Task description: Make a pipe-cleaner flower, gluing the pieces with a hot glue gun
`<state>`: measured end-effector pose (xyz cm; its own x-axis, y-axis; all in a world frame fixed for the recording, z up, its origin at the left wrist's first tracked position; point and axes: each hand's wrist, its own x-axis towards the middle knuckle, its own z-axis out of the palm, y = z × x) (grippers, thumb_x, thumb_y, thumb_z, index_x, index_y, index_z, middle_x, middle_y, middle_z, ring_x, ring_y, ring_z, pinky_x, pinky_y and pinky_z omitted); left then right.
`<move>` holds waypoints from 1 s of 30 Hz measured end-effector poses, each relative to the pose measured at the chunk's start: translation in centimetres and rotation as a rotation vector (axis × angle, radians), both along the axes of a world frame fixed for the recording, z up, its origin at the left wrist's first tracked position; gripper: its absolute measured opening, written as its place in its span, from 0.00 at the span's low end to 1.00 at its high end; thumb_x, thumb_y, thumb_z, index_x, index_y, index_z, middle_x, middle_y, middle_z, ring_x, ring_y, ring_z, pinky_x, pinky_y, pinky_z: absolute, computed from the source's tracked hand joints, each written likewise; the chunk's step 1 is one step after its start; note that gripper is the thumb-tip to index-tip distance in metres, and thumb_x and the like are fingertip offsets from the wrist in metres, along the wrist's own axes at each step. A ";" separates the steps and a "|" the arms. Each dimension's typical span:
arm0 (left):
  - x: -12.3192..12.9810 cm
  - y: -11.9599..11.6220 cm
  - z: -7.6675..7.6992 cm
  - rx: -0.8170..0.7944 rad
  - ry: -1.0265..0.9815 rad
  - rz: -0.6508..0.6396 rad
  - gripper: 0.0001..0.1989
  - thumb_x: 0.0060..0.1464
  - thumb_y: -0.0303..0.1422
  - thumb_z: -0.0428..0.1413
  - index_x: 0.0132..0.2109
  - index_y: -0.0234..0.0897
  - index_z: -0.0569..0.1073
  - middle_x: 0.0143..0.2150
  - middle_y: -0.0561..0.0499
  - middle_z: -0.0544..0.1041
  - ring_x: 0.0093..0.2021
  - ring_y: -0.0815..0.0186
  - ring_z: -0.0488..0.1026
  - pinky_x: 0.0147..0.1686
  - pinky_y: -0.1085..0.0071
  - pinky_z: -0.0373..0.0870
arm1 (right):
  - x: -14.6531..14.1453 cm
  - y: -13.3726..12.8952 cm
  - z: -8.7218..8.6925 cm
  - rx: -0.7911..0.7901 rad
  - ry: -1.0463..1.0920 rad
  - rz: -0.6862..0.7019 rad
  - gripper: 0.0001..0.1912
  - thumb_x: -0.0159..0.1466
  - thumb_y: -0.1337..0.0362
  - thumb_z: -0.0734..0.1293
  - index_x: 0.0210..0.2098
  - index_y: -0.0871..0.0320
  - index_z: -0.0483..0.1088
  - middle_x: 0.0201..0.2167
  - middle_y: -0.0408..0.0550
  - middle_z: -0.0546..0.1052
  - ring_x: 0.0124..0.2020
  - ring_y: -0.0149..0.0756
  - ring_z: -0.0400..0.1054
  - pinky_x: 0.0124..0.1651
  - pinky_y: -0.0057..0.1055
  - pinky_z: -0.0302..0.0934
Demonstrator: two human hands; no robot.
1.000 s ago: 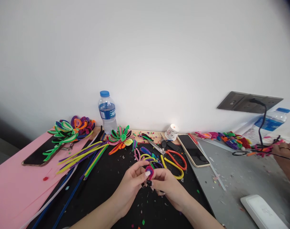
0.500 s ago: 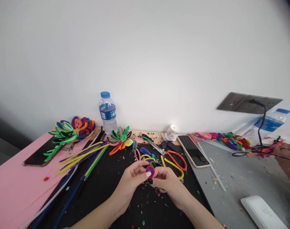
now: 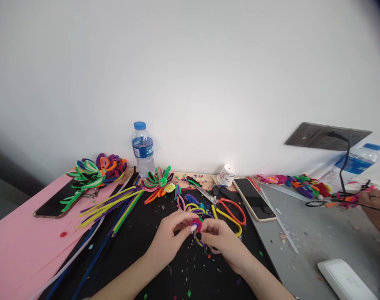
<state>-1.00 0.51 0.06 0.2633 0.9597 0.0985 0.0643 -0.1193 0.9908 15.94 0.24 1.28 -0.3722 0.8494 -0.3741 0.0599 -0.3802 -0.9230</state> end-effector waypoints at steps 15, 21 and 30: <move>0.1 -0.1 -0.1 0.010 0.102 0.009 0.14 0.47 0.27 0.55 0.43 0.39 0.74 0.30 0.49 0.76 0.30 0.63 0.72 0.30 0.71 0.66 | 0.1 0.2 -0.2 0.105 -0.077 -0.087 0.09 0.53 0.61 0.66 0.23 0.60 0.65 0.16 0.35 0.58 0.16 0.22 0.45 0.18 0.24 0.36; 0.0 -0.1 0.1 -0.031 0.051 -0.021 0.13 0.47 0.28 0.56 0.42 0.38 0.74 0.31 0.49 0.77 0.31 0.62 0.73 0.34 0.70 0.68 | 0.0 0.2 0.1 0.085 -0.073 -0.081 0.13 0.51 0.57 0.68 0.22 0.60 0.64 0.14 0.34 0.57 0.16 0.22 0.43 0.18 0.24 0.36; 0.0 0.4 -0.3 -0.256 -0.245 -0.003 0.13 0.42 0.27 0.60 0.38 0.35 0.73 0.23 0.55 0.73 0.26 0.67 0.71 0.30 0.72 0.65 | 0.2 0.1 0.0 0.040 0.018 -0.057 0.14 0.52 0.57 0.69 0.23 0.61 0.64 0.15 0.35 0.61 0.15 0.21 0.43 0.18 0.23 0.35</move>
